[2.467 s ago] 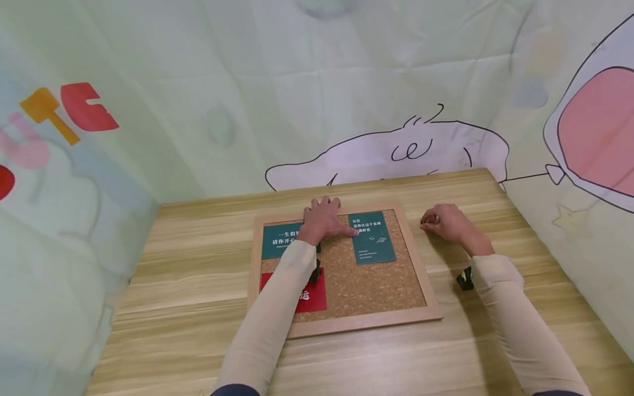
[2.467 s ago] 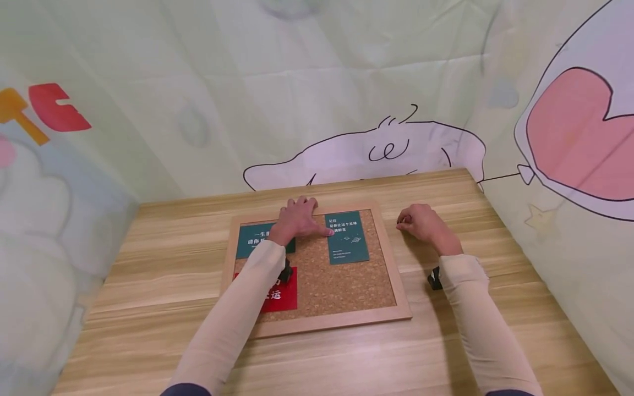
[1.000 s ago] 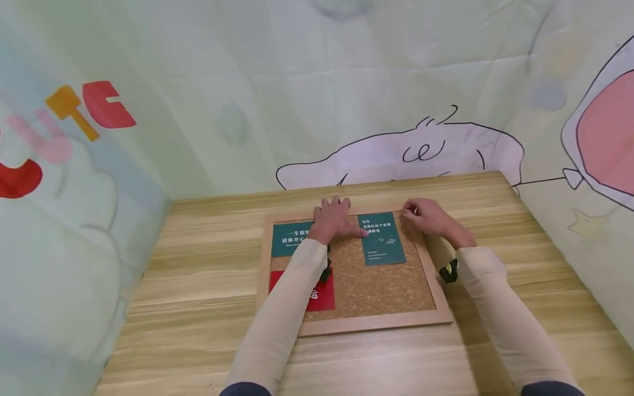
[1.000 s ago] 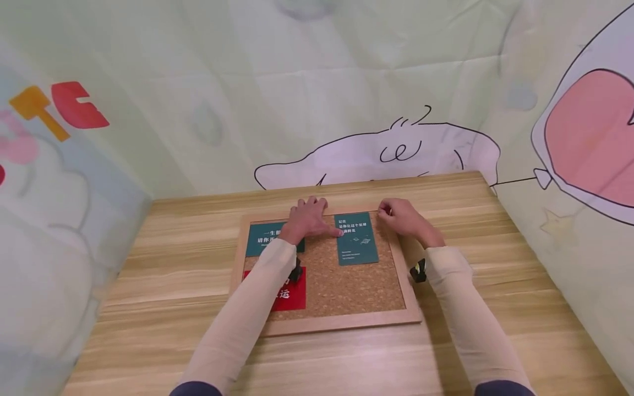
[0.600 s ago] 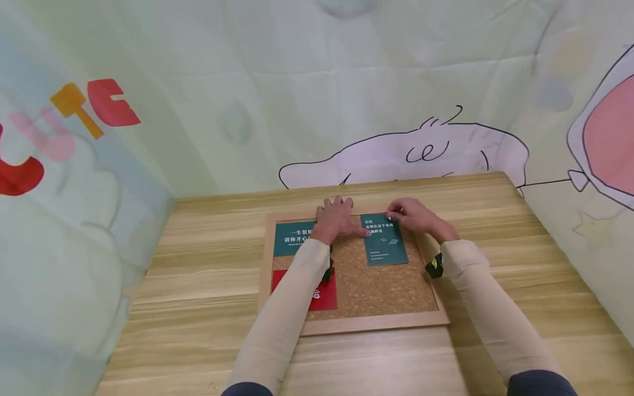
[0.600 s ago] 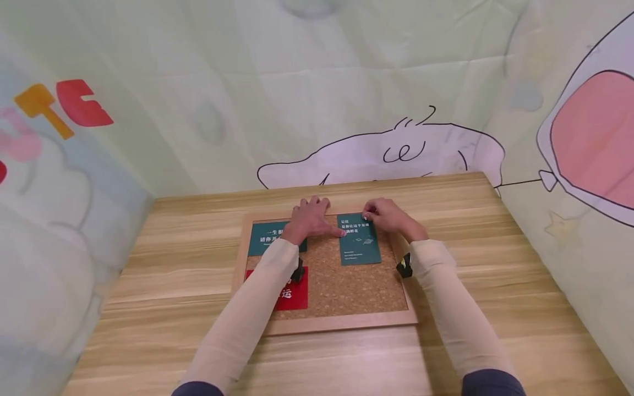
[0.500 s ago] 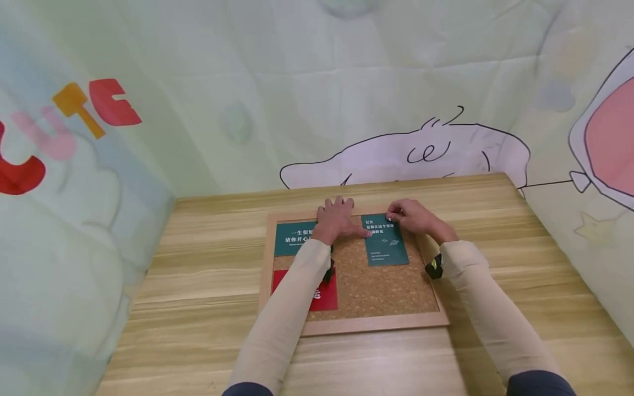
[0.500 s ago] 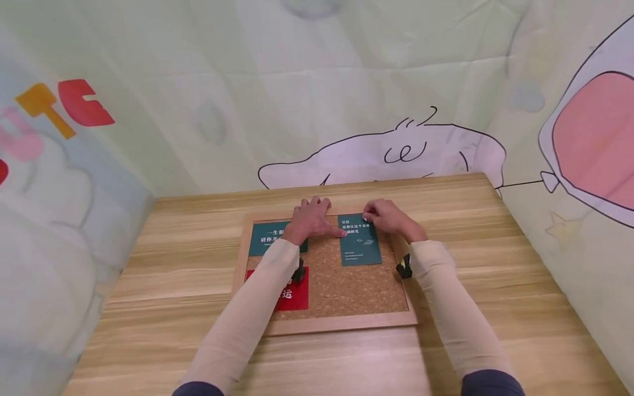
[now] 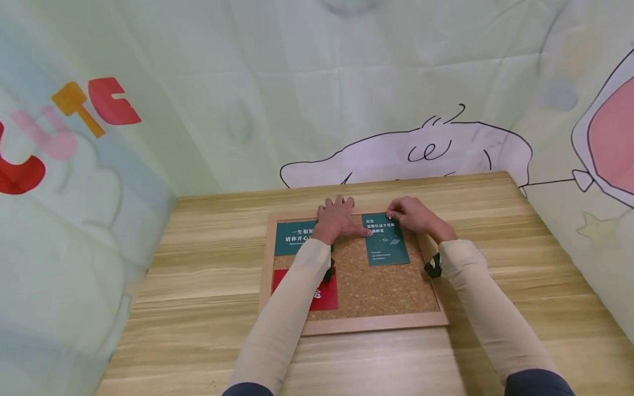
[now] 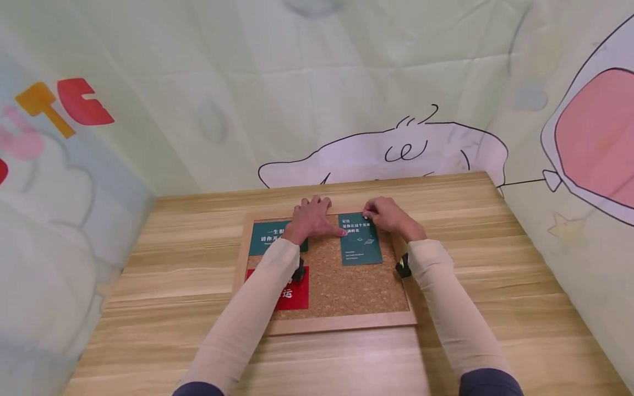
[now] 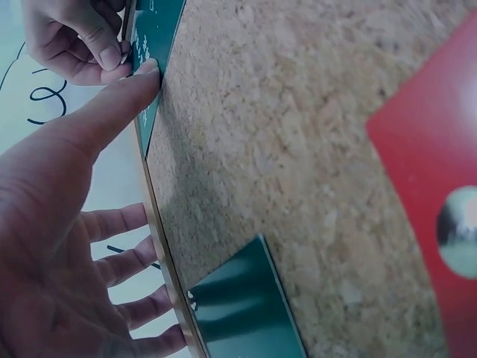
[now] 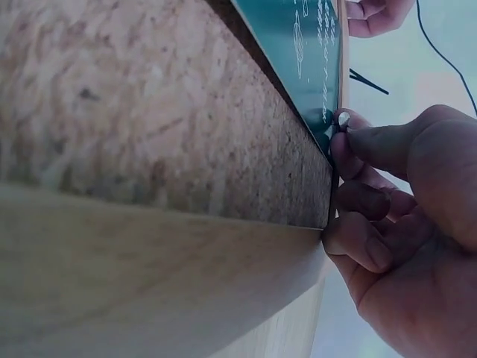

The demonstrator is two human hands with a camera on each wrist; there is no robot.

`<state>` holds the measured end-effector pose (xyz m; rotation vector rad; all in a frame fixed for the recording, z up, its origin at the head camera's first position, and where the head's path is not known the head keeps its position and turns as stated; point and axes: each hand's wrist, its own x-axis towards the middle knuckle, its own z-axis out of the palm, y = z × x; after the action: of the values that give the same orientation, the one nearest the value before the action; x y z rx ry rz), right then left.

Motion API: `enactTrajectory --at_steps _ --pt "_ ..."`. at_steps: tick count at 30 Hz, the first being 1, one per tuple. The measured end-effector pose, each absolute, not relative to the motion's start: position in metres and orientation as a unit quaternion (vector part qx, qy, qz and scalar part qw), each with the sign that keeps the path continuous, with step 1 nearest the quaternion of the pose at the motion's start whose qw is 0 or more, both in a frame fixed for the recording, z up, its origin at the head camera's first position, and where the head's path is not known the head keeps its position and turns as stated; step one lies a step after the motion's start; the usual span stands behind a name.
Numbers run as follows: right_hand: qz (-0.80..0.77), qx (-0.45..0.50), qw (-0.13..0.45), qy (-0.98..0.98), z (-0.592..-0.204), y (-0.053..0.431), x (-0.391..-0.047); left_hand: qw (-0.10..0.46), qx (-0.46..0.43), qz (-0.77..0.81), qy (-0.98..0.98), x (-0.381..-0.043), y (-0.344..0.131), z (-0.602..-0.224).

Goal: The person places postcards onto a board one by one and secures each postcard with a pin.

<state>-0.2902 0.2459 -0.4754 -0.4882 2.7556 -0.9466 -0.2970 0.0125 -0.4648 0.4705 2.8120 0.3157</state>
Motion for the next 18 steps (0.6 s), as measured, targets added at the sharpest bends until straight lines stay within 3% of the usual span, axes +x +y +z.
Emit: enactTrajectory --at_steps 18 --pt "-0.264 -0.220 0.059 0.937 -0.4732 0.2482 -0.2908 0.142 0.155 0.107 0.972 -0.2986 0.0137 -0.4660"
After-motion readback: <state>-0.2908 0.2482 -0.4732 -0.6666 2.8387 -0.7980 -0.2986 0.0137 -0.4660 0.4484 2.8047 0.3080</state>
